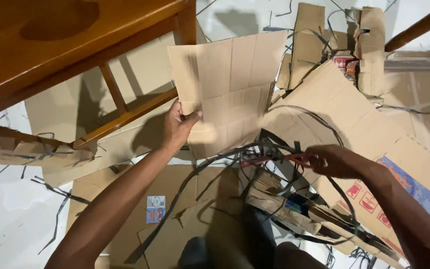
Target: Wrapping furniture legs with cardboard and securing them with plastic ties
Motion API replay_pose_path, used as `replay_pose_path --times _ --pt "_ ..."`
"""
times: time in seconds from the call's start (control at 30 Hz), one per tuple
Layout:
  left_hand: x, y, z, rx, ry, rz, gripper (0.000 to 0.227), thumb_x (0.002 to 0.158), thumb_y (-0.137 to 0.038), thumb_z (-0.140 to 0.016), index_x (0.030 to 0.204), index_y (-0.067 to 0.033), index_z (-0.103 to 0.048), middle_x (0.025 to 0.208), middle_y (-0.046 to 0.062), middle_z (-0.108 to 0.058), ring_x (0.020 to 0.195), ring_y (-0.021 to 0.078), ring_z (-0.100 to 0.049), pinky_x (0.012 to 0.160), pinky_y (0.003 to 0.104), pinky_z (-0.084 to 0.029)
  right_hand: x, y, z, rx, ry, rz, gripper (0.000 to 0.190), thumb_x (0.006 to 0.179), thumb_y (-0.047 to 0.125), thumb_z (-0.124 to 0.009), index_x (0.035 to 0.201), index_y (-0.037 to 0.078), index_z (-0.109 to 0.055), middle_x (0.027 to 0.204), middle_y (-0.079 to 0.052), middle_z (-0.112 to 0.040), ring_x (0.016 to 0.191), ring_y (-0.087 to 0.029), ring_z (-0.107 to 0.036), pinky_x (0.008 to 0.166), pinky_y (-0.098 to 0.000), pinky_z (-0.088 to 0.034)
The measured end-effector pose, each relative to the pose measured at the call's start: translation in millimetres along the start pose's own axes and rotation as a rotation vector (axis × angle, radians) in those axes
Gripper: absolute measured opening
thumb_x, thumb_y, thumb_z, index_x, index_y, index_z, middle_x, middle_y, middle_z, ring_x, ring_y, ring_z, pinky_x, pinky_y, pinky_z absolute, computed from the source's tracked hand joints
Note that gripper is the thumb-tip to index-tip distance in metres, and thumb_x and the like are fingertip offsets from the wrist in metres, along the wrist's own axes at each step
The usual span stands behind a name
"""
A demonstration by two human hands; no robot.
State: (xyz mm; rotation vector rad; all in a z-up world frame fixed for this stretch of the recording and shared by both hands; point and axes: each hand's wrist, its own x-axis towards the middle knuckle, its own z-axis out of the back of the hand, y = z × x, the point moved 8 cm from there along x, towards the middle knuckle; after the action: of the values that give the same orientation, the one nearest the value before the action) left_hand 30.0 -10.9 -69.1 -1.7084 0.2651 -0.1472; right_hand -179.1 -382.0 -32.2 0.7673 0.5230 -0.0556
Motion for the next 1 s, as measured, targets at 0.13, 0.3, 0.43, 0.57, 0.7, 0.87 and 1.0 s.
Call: replay_pose_path --times 0.13,0.3,0.43,0.57,0.7,0.87,1.0 --pt "2.0 27.9 9.4 0.106 -0.039 0.014 0.028 0.085 -0.01 -0.078 0.108 -0.0117 -0.064 0.094 0.0 -0.071 0.082 0.008 -0.065 0.071 0.025 -0.053 -15.6 -89.1 -56.3 -0.604 0.431 -0.324 0.047 0.086 0.021 -0.068 0.13 0.036 -0.062 0.114 0.007 -0.079 0.104 -0.019 -0.074 0.087 -0.0371 -0.059" --pt "7.9 49.3 18.4 0.11 -0.058 0.003 0.026 0.083 -0.008 -0.08 0.107 -0.0087 -0.067 0.084 -0.001 -0.071 0.073 0.0041 -0.065 0.062 0.021 -0.054 5.5 -115.3 -122.9 -0.656 0.341 -0.317 0.034 0.093 0.032 -0.06 0.126 0.025 -0.067 0.127 -0.011 -0.075 0.111 -0.035 -0.074 0.095 -0.0466 -0.058" --pt "0.0 16.5 -0.2 0.074 -0.028 -0.013 0.027 0.087 -0.006 -0.076 0.113 -0.0054 -0.066 0.091 0.003 -0.072 0.081 0.0081 -0.065 0.068 0.026 -0.056 16.1 -104.4 -131.0 -0.838 -0.011 -0.074 0.025 0.087 0.028 -0.066 0.111 0.022 -0.064 0.108 -0.001 -0.068 0.1 -0.029 -0.074 0.073 -0.0401 -0.063" --pt "-7.2 12.3 0.3 0.153 -0.035 -0.059 0.026 0.09 -0.009 -0.077 0.113 -0.0017 -0.065 0.093 0.014 -0.076 0.084 0.0138 -0.069 0.066 0.032 -0.056 20.6 -110.4 -133.5 -0.958 -0.355 0.082 0.03 0.09 0.045 -0.061 0.106 0.02 -0.053 0.1 -0.005 -0.052 0.092 -0.033 -0.068 0.061 -0.0442 -0.061" --pt "-7.2 15.4 -2.3 0.172 -0.045 -0.064 0.026 0.088 -0.009 -0.077 0.11 -0.0018 -0.067 0.09 0.011 -0.074 0.083 0.0119 -0.066 0.067 0.032 -0.055 31.1 -105.5 -131.7 -1.015 -0.378 0.078 0.024 0.087 0.041 -0.06 0.1 0.022 -0.056 0.094 -0.003 -0.055 0.089 -0.03 -0.07 0.054 -0.04 -0.058" --pt "-4.7 45.9 -5.8 0.088 -0.016 -0.059 0.02 0.085 -0.013 -0.086 0.098 -0.0061 -0.073 0.084 0.005 -0.075 0.08 0.0083 -0.062 0.067 0.03 -0.055 28.5 -123.8 -123.0 -1.219 -0.418 -0.014 0.044 0.077 0.038 -0.069 0.117 0.027 -0.053 0.12 -0.011 -0.052 0.097 -0.029 -0.066 0.061 -0.0402 -0.057" --pt "-7.9 24.5 -25.5 0.089 -0.018 -0.1 0.021 0.088 -0.02 -0.087 0.097 -0.007 -0.074 0.081 0.006 -0.075 0.077 0.0079 -0.061 0.066 0.031 -0.055 10.5 -114.7 -79.8 -1.049 -0.239 -0.089 0.033 0.084 0.037 -0.062 0.114 0.025 -0.058 0.111 -0.014 -0.064 0.091 -0.033 -0.074 0.072 -0.0461 -0.059"
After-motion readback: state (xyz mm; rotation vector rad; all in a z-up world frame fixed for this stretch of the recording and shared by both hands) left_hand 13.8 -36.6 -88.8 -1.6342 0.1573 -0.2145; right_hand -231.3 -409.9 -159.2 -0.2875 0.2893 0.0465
